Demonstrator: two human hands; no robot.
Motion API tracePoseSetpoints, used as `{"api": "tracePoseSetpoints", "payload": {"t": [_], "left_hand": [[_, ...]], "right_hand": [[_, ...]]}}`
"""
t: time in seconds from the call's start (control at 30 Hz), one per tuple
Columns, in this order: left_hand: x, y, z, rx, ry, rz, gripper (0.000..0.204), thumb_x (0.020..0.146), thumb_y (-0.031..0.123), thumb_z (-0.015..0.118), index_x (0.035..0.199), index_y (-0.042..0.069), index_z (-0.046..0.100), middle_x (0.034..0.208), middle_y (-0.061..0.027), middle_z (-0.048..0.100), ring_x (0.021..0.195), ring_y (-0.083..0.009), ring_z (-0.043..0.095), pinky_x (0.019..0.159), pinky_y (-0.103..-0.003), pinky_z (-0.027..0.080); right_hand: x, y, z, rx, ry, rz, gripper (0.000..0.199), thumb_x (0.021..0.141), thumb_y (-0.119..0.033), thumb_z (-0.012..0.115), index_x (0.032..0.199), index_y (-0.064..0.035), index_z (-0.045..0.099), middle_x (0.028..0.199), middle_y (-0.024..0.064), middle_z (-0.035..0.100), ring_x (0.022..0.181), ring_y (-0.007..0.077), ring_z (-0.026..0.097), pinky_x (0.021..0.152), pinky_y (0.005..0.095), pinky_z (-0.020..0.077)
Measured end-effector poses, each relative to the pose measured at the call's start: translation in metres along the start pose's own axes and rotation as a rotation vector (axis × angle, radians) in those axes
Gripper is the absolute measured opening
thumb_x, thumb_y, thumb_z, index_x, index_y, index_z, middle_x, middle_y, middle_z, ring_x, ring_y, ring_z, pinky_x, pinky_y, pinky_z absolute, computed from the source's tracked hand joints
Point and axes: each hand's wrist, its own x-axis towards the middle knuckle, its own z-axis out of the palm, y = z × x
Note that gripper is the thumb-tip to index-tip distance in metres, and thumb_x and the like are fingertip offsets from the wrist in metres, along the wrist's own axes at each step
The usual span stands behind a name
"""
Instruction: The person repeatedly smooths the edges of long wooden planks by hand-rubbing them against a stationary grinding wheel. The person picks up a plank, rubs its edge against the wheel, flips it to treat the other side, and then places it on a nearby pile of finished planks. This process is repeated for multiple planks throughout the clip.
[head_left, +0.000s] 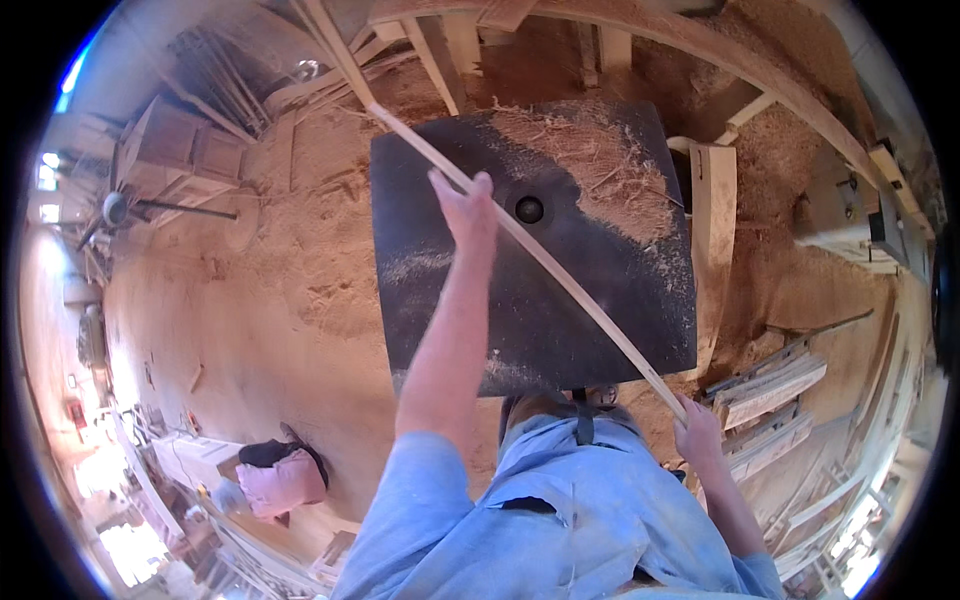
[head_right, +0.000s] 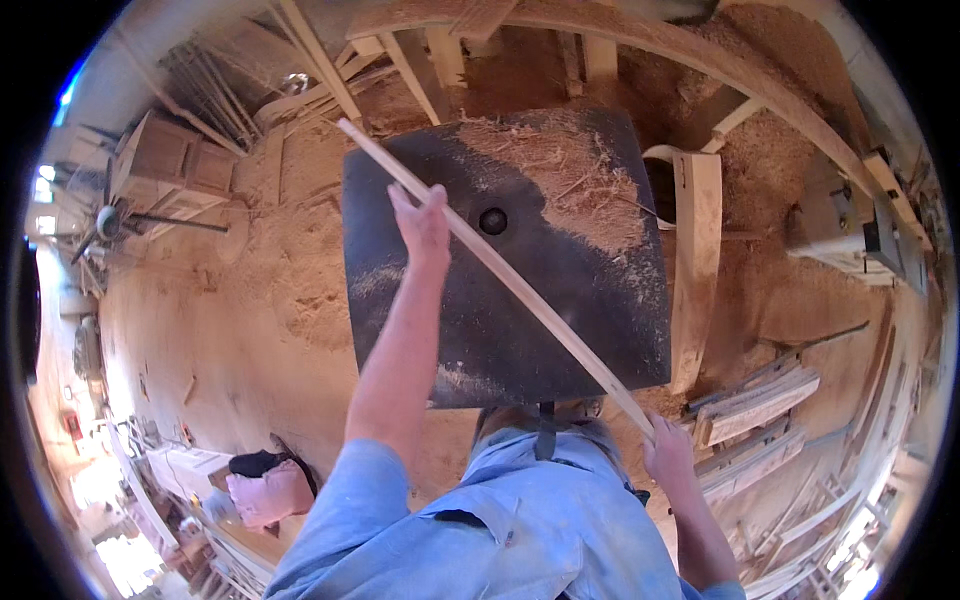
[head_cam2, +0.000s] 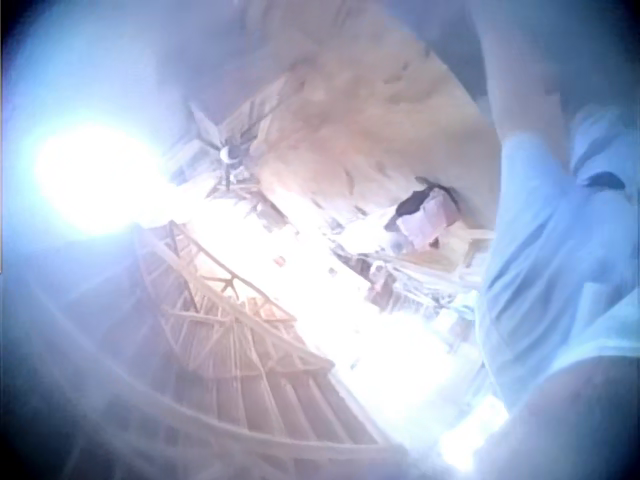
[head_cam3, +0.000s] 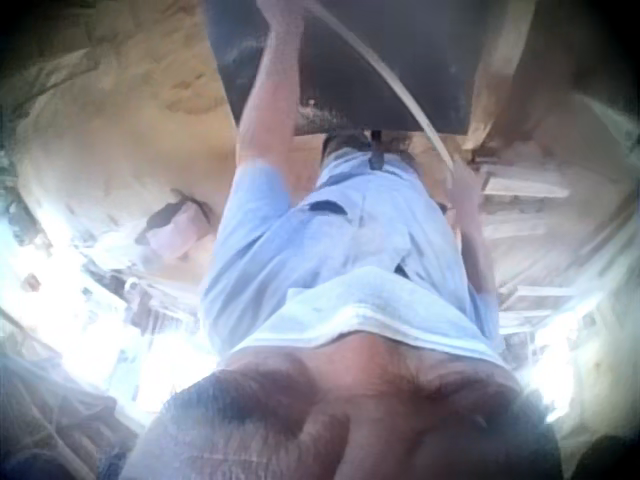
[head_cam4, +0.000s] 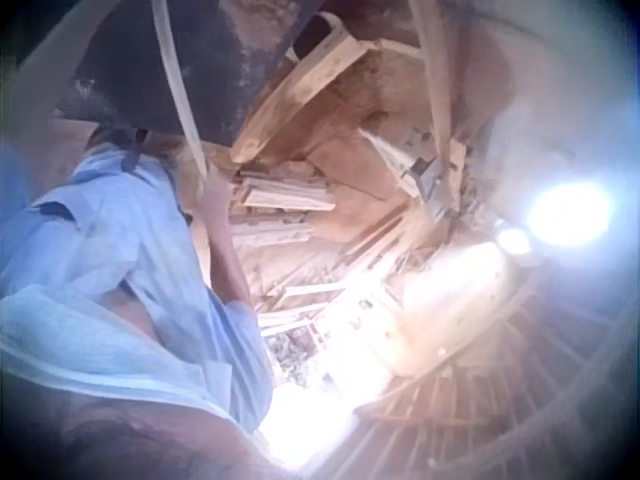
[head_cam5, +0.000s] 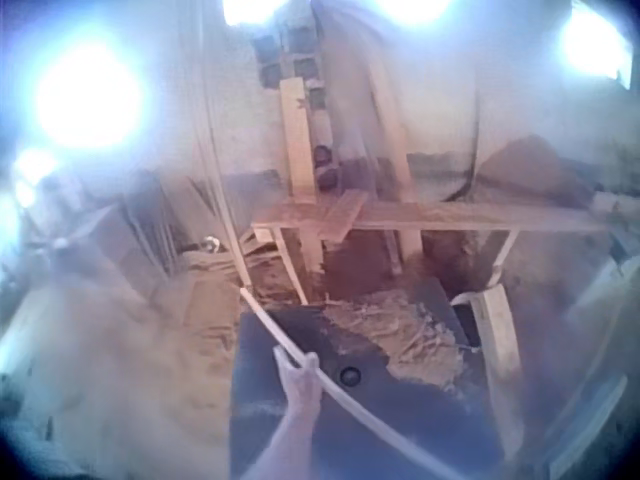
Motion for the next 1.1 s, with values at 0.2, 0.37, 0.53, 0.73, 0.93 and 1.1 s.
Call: {"api": "tracePoseSetpoints", "payload": {"t": [0.2,0.37,0.53,0.73,0.93,1.1], "left_hand": [[0.132,-0.042,0.006,0.214,0.193,0.027,0.052,0.080,0.000,0.056,0.131,-0.006,0.044,0.106,-0.0190,0.059,0.093,-0.0298,0.063,0.088,-0.041,0.053],[0.094,-0.030,0.031,0.179,0.081,-0.034,0.051,0.080,-0.004,0.053,0.131,-0.004,0.047,0.106,-0.0165,0.060,0.093,-0.0271,0.064,0.083,-0.037,0.053],[0.019,-0.026,0.057,0.147,0.084,0.043,0.042,0.082,-0.008,0.052,0.123,0.000,0.054,0.100,-0.0078,0.060,0.092,-0.0205,0.063,0.081,-0.033,0.052],[-0.087,-0.049,0.069,0.183,0.097,0.086,0.067,0.074,-0.012,0.055,0.140,-0.003,0.047,0.119,-0.0121,0.059,0.109,-0.0233,0.060,0.097,-0.032,0.048],[-0.220,-0.033,0.103,0.221,0.094,0.055,0.078,0.074,-0.008,0.056,0.149,-0.007,0.035,0.132,-0.0170,0.054,0.122,-0.0285,0.055,0.109,-0.034,0.041],[-0.260,-0.032,0.108,0.219,0.033,-0.121,0.090,0.078,-0.002,0.054,0.158,-0.014,0.014,0.157,-0.0305,0.034,0.146,-0.0360,0.039,0.122,-0.036,0.029]], "right_hand": [[0.032,-0.008,0.010,-0.040,-0.117,0.152,0.049,0.081,-0.007,0.070,0.129,-0.0045,0.061,0.110,0.0212,0.072,0.101,0.0407,0.069,0.087,0.0503,0.0540],[0.019,0.008,0.001,-0.038,-0.026,0.176,0.044,0.083,-0.005,0.061,0.127,-0.0064,0.064,0.112,0.0176,0.073,0.102,0.0386,0.069,0.089,0.0491,0.0547],[-0.029,0.063,-0.015,-0.020,-0.063,0.189,0.045,0.082,-0.003,0.058,0.127,-0.0050,0.062,0.117,0.0190,0.071,0.106,0.0378,0.069,0.092,0.0487,0.0538],[-0.118,0.142,-0.022,0.011,-0.047,0.171,0.050,0.077,0.006,0.059,0.126,-0.0048,0.064,0.117,0.0210,0.071,0.106,0.0389,0.069,0.090,0.0474,0.0556],[-0.202,0.204,-0.037,0.057,0.029,0.213,0.044,0.077,0.010,0.062,0.119,-0.0028,0.067,0.108,0.0205,0.073,0.099,0.0421,0.069,0.089,0.0484,0.0546],[-0.241,0.239,-0.033,0.047,0.046,0.205,0.040,0.079,0.008,0.060,0.117,-0.0023,0.067,0.106,0.0223,0.072,0.097,0.0444,0.068,0.088,0.0505,0.0545]]}}
